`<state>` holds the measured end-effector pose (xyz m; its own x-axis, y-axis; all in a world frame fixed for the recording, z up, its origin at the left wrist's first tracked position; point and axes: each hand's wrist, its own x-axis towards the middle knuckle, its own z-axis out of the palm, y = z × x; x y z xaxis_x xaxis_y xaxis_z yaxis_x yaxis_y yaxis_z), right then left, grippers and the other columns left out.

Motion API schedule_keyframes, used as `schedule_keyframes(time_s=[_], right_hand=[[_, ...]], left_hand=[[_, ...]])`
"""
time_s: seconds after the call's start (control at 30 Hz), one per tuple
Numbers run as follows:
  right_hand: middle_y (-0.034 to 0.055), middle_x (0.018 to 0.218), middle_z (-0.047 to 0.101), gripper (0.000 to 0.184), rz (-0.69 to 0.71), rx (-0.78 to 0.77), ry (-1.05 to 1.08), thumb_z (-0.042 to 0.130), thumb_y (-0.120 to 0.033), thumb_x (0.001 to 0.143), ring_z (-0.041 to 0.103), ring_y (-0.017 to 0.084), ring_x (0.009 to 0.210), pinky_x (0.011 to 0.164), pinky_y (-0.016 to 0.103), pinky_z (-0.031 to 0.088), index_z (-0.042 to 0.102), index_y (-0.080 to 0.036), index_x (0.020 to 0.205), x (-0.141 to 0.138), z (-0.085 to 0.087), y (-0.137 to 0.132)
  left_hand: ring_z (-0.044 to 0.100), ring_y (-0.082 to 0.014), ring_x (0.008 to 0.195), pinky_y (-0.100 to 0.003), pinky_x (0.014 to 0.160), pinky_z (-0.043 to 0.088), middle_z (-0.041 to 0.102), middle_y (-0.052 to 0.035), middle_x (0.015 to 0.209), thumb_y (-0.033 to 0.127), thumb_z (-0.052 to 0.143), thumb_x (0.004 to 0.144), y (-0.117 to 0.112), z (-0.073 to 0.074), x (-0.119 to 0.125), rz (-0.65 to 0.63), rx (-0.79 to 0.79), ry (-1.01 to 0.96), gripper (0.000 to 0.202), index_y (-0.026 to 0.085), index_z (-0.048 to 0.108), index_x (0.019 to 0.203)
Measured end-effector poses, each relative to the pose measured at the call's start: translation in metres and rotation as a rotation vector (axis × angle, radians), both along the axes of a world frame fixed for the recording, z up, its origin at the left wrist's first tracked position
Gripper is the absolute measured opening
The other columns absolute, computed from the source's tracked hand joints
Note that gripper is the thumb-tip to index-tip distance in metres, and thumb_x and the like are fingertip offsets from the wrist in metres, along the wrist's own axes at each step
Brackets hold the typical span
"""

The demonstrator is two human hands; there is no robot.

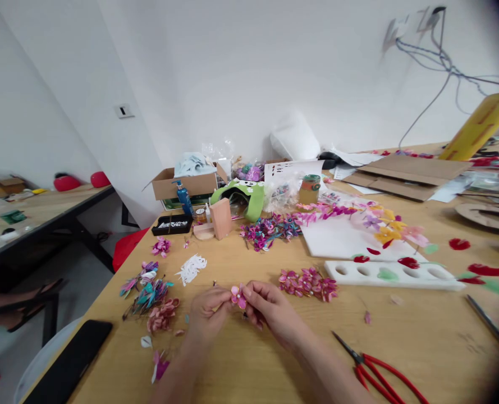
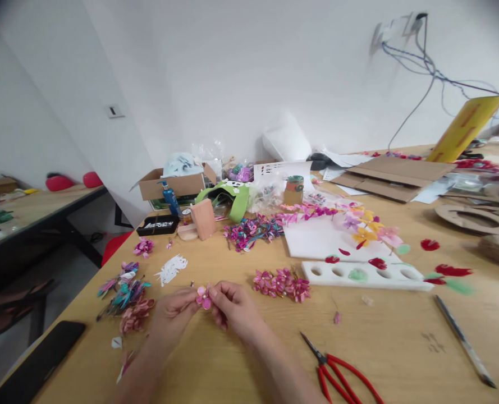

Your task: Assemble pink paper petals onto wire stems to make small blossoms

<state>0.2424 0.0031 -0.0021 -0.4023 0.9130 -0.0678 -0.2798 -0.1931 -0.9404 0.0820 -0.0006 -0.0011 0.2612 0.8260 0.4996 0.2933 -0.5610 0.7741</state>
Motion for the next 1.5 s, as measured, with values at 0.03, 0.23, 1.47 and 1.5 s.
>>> schedule_keyframes(time_s=[0.03, 0.23, 1.47, 1.5], right_hand=[[-0.0054, 0.048, 0.047, 0.048, 0.000, 0.007, -0.019, 0.061, -0.063, 0.072, 0.038, 0.005, 0.039, 0.037, 0.018, 0.028, 0.052, -0.016, 0.065, 0.000, 0.001, 0.000], [-0.0054, 0.047, 0.047, 0.048, -0.016, 0.058, -0.076, 0.063, -0.062, 0.071, 0.037, 0.005, 0.039, 0.038, 0.019, 0.027, 0.054, -0.016, 0.065, 0.002, 0.000, 0.001], [-0.0035, 0.050, 0.052, 0.051, 0.006, 0.067, -0.067, 0.066, -0.064, 0.066, 0.037, 0.004, 0.038, 0.038, 0.018, 0.026, 0.056, -0.014, 0.059, 0.002, 0.001, 0.001], [-0.0038, 0.049, 0.051, 0.051, 0.011, 0.069, -0.072, 0.065, -0.064, 0.067, 0.038, 0.004, 0.038, 0.038, 0.018, 0.026, 0.057, -0.014, 0.060, 0.002, 0.000, 0.001]], left_hand=[[0.063, -0.0166, 0.064, -0.026, 0.063, 0.047, 0.070, -0.0046, 0.069, 0.024, 0.057, 0.084, 0.000, 0.000, 0.000, -0.001, 0.002, 0.000, 0.020, 0.017, 0.072, 0.074], [0.064, -0.0173, 0.064, -0.026, 0.062, 0.048, 0.069, -0.0040, 0.067, 0.023, 0.057, 0.084, 0.000, 0.001, 0.000, -0.006, 0.009, 0.001, 0.022, 0.017, 0.072, 0.070], [0.061, -0.0155, 0.063, -0.023, 0.060, 0.047, 0.068, -0.0045, 0.066, 0.029, 0.059, 0.082, 0.002, -0.001, -0.007, -0.155, -0.149, 0.035, 0.020, 0.018, 0.075, 0.076], [0.061, -0.0158, 0.063, -0.023, 0.060, 0.047, 0.068, -0.0047, 0.067, 0.030, 0.059, 0.083, 0.002, -0.001, -0.007, -0.155, -0.157, 0.033, 0.020, 0.018, 0.075, 0.077]])
